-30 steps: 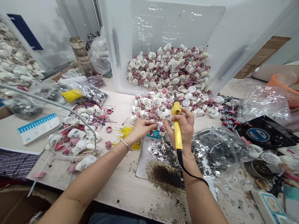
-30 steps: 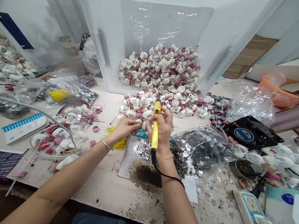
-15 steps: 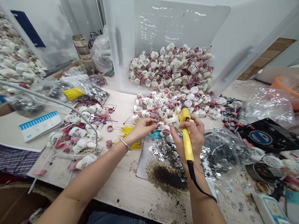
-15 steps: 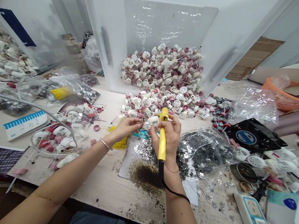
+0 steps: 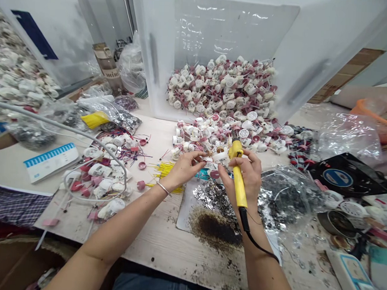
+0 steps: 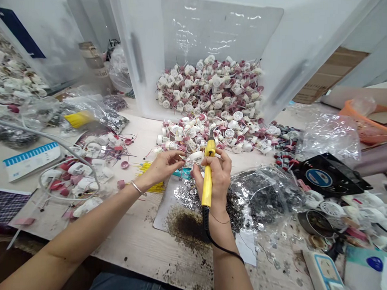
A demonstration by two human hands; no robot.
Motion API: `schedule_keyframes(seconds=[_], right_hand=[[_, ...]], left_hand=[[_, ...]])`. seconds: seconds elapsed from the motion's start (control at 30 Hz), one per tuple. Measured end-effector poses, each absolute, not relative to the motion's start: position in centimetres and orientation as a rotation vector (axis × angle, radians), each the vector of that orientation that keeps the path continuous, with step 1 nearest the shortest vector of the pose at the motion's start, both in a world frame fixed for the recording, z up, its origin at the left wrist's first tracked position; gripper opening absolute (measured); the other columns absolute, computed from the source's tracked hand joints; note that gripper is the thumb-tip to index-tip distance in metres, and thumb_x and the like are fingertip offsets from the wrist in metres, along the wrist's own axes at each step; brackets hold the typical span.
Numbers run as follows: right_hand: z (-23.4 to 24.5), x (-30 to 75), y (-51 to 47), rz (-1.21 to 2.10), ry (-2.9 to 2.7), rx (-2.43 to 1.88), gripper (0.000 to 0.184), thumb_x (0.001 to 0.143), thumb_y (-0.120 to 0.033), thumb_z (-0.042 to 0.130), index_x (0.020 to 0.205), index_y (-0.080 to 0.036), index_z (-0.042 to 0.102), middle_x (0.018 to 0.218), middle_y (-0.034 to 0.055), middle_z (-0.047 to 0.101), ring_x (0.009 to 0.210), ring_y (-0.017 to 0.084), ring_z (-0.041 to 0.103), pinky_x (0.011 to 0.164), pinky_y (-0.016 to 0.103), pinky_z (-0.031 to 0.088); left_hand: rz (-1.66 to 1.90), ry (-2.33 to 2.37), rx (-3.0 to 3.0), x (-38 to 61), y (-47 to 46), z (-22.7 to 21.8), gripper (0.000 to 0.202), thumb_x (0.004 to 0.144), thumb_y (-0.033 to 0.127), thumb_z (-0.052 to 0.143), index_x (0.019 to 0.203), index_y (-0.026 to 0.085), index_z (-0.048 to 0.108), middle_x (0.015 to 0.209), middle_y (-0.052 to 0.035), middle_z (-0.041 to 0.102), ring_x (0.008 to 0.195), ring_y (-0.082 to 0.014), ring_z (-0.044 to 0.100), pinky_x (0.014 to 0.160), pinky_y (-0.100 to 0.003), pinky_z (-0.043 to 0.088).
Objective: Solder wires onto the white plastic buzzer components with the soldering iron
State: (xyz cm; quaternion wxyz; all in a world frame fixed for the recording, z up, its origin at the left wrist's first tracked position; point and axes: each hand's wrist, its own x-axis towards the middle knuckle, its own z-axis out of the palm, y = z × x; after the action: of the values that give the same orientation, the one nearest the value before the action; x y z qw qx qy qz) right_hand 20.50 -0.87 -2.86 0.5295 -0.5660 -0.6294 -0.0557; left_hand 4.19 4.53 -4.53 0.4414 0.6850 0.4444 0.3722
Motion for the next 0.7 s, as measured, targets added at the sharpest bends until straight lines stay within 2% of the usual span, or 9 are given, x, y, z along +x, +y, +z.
schedule_keyframes(seconds=[0.07,0.17,0.43,0.53,0.7], right_hand=[[-2.9,20.4,-0.8,-0.131,-1.507,-1.356,0.01,0.073,-0.025,0.064,0.077,-0.02,0.056,0.113,0.0056,0.051,0.101,0.02,0.059,0.081,0.036,0.052],[-2.9,20.3,-0.9,-0.119,-1.513,-1.37,0.009,0.073,-0.023,0.064,0.078,-0.02,0.057,0.113,0.0059,0.051,0.101,0.02,0.059,0.081,0.036,0.051],[-3.5,20.7,-0.8,-0.05,-1.486,-1.404,0.008,0.072,-0.022,0.063,0.077,-0.021,0.057,0.113,0.0061,0.05,0.099,0.018,0.058,0.085,0.037,0.049],[-3.6,20.7,-0.6,0.003,-1.427,-1.416,0.009,0.07,-0.022,0.064,0.076,-0.02,0.058,0.113,0.0067,0.049,0.097,0.018,0.057,0.085,0.037,0.048],[-3.4,20.6,-0.3,0.142,-1.211,-1.431,0.018,0.065,-0.024,0.07,0.076,-0.02,0.057,0.113,0.0059,0.049,0.101,0.02,0.054,0.089,0.039,0.045]], left_hand=[[0.91,1.074,1.685,4.2,4.7,-4.8,0.025,0.079,0.018,0.062,0.104,0.017,0.068,0.09,-0.0046,0.07,0.074,-0.0134,0.06,0.07,-0.028,0.048],[0.898,1.047,1.637,4.1,4.9,-5.1,0.016,0.078,0.018,0.064,0.093,0.015,0.069,0.086,-0.004,0.07,0.074,-0.0128,0.06,0.069,-0.027,0.049],[0.9,1.061,1.42,3.7,5.4,-5.4,0.014,0.079,0.02,0.064,0.09,0.012,0.063,0.07,-0.0013,0.065,0.054,-0.007,0.056,0.05,-0.019,0.045],[0.918,1.081,1.403,3.6,5.3,-5.5,0.017,0.078,0.018,0.064,0.094,0.012,0.063,0.077,-0.0027,0.067,0.058,-0.007,0.057,0.054,-0.02,0.046],[0.913,1.148,1.496,3.0,5.4,-5.6,0.017,0.074,0.01,0.062,0.091,0.013,0.067,0.086,-0.0047,0.069,0.071,-0.0118,0.062,0.069,-0.028,0.052]])
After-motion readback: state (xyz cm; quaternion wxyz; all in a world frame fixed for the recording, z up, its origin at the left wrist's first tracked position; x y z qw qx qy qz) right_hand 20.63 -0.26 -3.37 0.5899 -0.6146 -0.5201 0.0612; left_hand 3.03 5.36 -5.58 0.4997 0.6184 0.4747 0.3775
